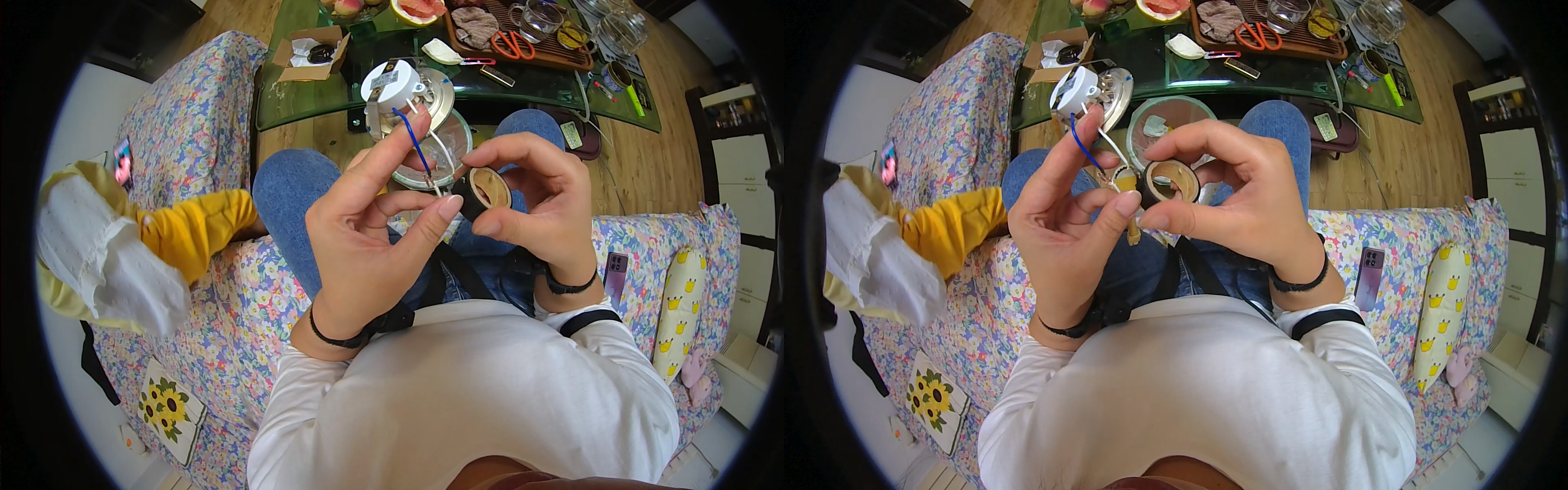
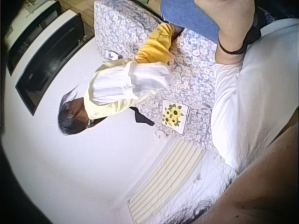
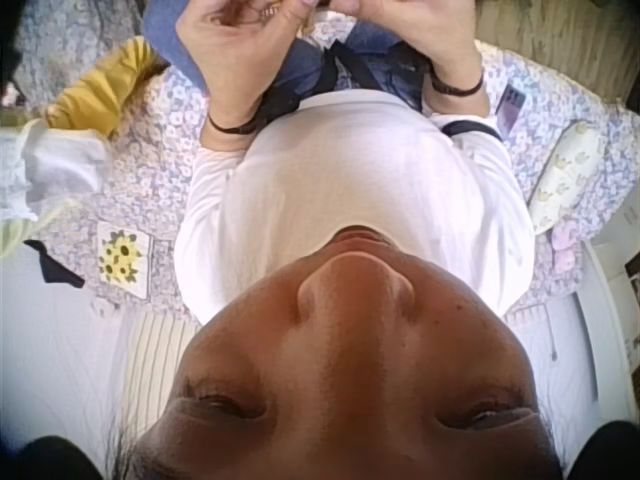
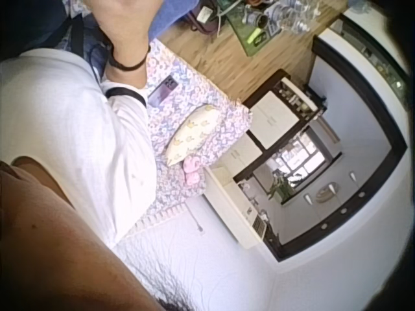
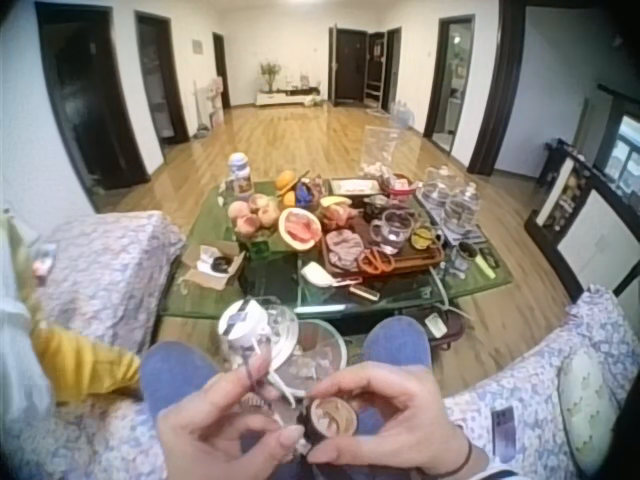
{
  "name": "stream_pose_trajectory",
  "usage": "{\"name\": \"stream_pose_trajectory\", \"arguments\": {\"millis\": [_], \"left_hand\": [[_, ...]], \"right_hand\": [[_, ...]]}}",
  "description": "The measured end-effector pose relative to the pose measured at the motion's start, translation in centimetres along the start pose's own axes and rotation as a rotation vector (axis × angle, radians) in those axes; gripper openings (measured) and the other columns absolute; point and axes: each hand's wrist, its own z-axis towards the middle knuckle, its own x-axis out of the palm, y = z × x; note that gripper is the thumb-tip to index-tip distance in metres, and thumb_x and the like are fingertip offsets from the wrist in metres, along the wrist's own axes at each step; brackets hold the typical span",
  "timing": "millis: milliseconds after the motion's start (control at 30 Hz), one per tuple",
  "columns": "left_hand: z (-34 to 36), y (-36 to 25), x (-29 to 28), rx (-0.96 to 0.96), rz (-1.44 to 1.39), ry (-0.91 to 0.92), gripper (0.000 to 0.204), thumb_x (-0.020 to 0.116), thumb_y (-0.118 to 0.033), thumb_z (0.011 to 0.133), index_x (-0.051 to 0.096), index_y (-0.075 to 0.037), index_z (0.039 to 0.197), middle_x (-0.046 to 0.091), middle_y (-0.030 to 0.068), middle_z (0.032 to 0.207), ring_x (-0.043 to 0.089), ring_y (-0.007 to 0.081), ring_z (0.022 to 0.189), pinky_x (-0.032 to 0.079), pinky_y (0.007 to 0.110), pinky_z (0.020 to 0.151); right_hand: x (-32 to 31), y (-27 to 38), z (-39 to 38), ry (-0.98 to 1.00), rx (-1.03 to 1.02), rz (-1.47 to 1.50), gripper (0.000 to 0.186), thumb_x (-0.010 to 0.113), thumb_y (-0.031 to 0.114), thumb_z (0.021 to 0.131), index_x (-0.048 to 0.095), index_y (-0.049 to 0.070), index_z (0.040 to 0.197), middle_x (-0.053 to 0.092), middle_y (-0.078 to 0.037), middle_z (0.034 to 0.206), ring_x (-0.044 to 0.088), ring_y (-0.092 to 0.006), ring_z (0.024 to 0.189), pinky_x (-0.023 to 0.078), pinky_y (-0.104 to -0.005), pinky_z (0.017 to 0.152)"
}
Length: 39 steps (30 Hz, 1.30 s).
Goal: The person sits on a sofa and wraps electrical tape around the exposed wires of a white power adapter. They repeatedly pull tape from the roll and wrap it around the junction of the wires, adjusting the adapter in their hands throughout the process.
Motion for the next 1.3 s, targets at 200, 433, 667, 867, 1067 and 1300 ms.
{"name": "stream_pose_trajectory", "arguments": {"millis": [200,433,667,867,1067,1300], "left_hand": [[-0.1,0.1,0.0,0.039,-0.077,-0.026,0.069,0.077,0.016,0.085,0.05,0.012,0.148,0.06,0.0201,0.145,0.07,0.0144,0.097,0.061,0.029,0.09],[-0.3,0.7,0.3,0.125,-0.036,-0.086,0.071,0.077,0.015,0.086,0.046,0.013,0.15,0.056,0.0216,0.15,0.072,0.0178,0.105,0.059,0.032,0.095],[-0.4,0.8,0.0,0.098,-0.015,-0.096,0.068,0.075,0.015,0.088,0.046,0.013,0.149,0.056,0.0199,0.151,0.074,0.0193,0.104,0.06,0.032,0.096],[-0.4,1.2,0.3,0.14,0.04,-0.075,0.064,0.07,0.013,0.093,0.044,0.013,0.151,0.056,0.0193,0.152,0.067,0.0115,0.097,0.055,0.027,0.094],[-0.3,1.8,0.8,0.145,-0.09,-0.116,0.066,0.068,0.013,0.095,0.038,0.014,0.155,0.054,0.0186,0.152,0.062,0.0093,0.098,0.053,0.026,0.095],[0.0,1.5,0.7,0.078,-0.07,-0.133,0.068,0.068,0.013,0.094,0.038,0.014,0.154,0.054,0.0194,0.153,0.065,0.011,0.102,0.054,0.027,0.096]], "right_hand": [[0.5,0.3,0.1,-0.019,-0.089,-0.031,0.064,0.098,0.012,0.07,0.068,-0.007,0.123,0.071,-0.014,0.12,0.07,-0.0188,0.108,0.057,-0.0311,0.092],[0.8,0.3,0.0,-0.086,-0.142,-0.15,0.064,0.097,0.006,0.068,0.069,-0.006,0.125,0.071,-0.013,0.119,0.069,-0.0185,0.108,0.058,-0.0309,0.092],[1.1,0.1,-0.2,-0.079,-0.165,-0.152,0.065,0.099,0.007,0.067,0.07,-0.006,0.124,0.071,-0.012,0.119,0.069,-0.0183,0.108,0.057,-0.0302,0.091],[1.7,0.0,0.0,-0.104,-0.141,-0.091,0.063,0.098,0.006,0.069,0.07,-0.005,0.124,0.07,-0.012,0.121,0.068,-0.0171,0.109,0.056,-0.0293,0.093],[1.7,-0.2,0.4,-0.077,-0.093,-0.122,0.06,0.093,0.005,0.075,0.067,-0.005,0.128,0.069,-0.012,0.121,0.067,-0.0163,0.109,0.057,-0.0282,0.091],[2.4,-1.6,1.4,-0.273,-0.109,0.158,0.057,0.088,-0.002,0.081,0.054,0.001,0.126,0.067,-0.011,0.119,0.067,-0.012,0.096,0.061,-0.0241,0.079]]}}
